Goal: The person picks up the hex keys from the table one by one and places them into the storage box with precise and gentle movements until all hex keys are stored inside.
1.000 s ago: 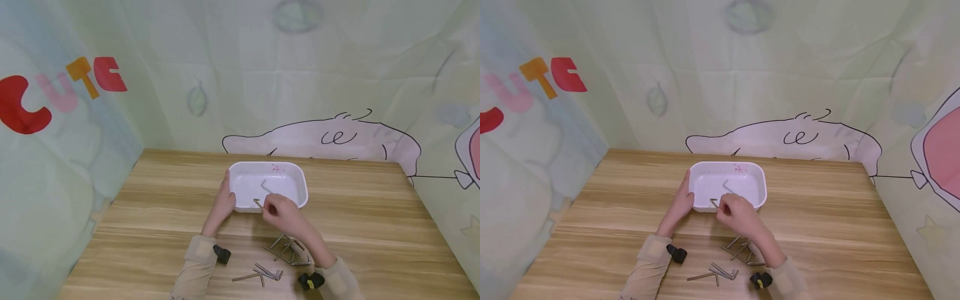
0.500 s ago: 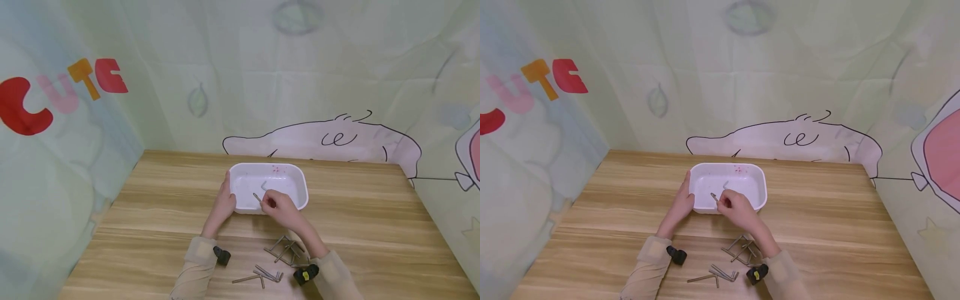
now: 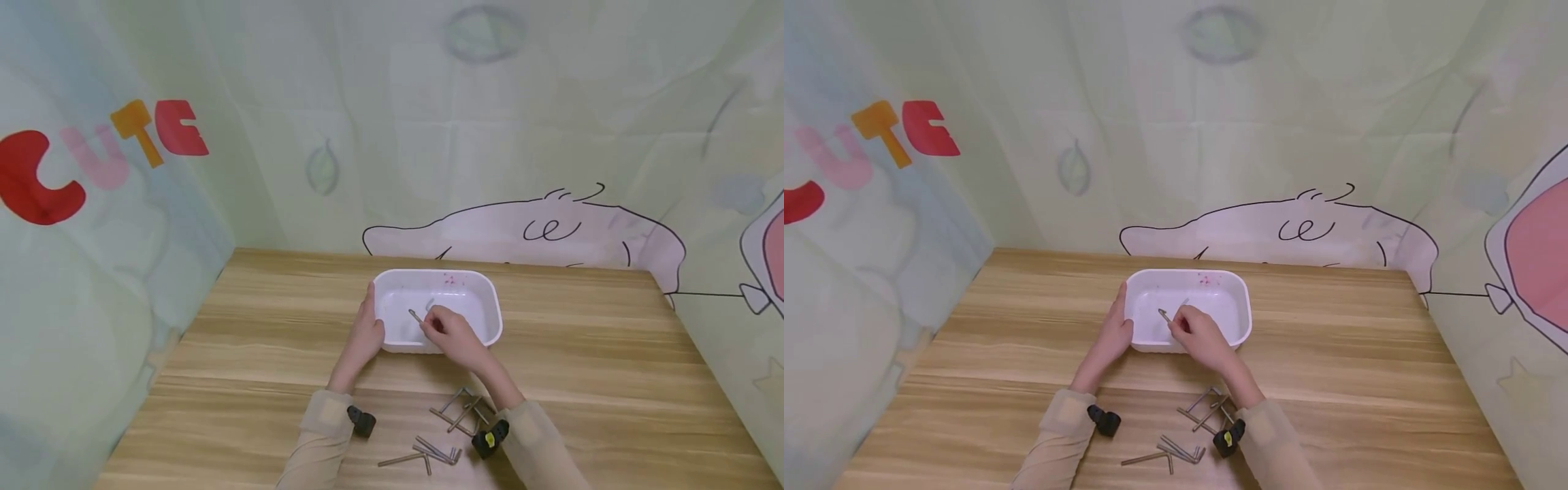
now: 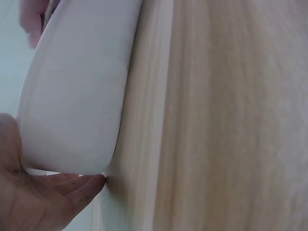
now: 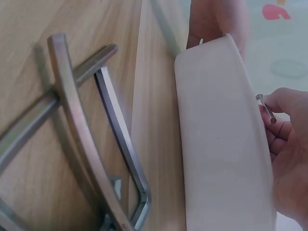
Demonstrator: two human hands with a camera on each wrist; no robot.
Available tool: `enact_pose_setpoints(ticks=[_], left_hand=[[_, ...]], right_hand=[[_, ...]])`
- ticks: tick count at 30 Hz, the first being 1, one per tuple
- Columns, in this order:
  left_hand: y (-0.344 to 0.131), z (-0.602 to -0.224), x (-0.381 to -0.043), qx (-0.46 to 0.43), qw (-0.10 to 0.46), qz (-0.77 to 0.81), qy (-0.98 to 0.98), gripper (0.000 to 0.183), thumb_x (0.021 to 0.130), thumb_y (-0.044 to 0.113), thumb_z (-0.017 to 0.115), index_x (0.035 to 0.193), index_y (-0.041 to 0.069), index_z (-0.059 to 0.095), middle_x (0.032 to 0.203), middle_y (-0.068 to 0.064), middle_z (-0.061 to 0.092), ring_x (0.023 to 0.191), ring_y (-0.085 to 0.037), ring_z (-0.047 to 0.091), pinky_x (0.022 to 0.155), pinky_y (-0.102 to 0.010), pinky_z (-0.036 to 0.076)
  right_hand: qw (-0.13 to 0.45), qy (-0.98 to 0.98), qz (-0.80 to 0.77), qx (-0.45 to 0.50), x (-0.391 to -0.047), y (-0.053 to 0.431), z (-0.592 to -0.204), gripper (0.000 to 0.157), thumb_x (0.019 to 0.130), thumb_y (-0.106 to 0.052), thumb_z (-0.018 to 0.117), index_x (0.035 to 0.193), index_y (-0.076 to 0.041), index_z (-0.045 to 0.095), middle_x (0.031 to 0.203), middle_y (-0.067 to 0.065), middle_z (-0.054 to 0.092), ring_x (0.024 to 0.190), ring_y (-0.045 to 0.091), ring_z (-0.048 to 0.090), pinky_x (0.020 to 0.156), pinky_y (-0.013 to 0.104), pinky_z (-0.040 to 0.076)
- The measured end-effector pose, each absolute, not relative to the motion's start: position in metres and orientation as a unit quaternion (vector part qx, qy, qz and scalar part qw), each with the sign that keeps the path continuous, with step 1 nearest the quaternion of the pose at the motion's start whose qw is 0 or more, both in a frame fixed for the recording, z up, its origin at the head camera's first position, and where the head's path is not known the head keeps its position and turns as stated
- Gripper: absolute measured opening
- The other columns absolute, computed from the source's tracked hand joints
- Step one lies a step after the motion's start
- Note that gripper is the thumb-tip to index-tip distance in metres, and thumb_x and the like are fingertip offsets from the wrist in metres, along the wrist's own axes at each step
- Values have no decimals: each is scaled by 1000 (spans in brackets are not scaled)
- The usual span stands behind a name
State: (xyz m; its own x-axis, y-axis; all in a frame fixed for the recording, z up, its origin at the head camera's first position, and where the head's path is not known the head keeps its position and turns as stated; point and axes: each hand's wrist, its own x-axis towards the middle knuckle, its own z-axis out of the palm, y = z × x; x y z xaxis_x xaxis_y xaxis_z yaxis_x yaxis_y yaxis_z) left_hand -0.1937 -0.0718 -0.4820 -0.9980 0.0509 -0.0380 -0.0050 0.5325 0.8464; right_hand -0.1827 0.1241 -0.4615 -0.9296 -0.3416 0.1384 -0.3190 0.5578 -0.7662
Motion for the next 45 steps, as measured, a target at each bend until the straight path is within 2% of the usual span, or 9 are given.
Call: enact_pose_setpoints(ticks=[11, 19, 31, 39, 45], left_hand=[[-71, -480, -193, 15, 29, 485, 874, 72, 91, -1, 36, 155, 7, 3, 159, -22, 16, 147, -37, 21, 121, -50, 20], [-72, -480, -193, 28, 17, 485, 874, 72, 90, -3, 36, 154, 3, 5, 157, -27, 19, 145, -40, 23, 120, -52, 21], [-72, -480, -192, 23, 20, 485, 874, 73, 90, -2, 37, 155, 4, 5, 157, -26, 19, 145, -40, 23, 120, -52, 21], [-71, -479, -191, 26, 18, 485, 874, 73, 89, -3, 36, 155, 4, 5, 158, -27, 17, 145, -40, 22, 120, -51, 20], [-70, -479, -192, 22, 18, 489, 872, 73, 89, -4, 36, 155, 4, 4, 158, -26, 16, 145, -40, 21, 121, -51, 19]], right_hand=[[50, 899, -403, -164, -198, 117, -465, 12, 94, -19, 59, 84, -12, 59, 71, -3, 51, 66, 10, 46, 58, 21, 38], [55, 920, -354, -160, -207, 113, -465, 14, 93, -20, 60, 82, -11, 59, 70, -2, 51, 64, 11, 45, 57, 22, 37], [77, 947, -282, -136, -210, 110, -466, 15, 90, -22, 61, 79, -11, 61, 72, 0, 57, 66, 13, 49, 60, 25, 40], [125, 956, -253, -77, -211, 112, -463, 15, 85, -25, 65, 80, -11, 64, 78, 2, 64, 69, 16, 54, 64, 28, 44], [145, 957, -242, -67, -211, 113, -461, 17, 84, -26, 66, 83, -9, 68, 81, 4, 67, 71, 17, 56, 65, 29, 45]])
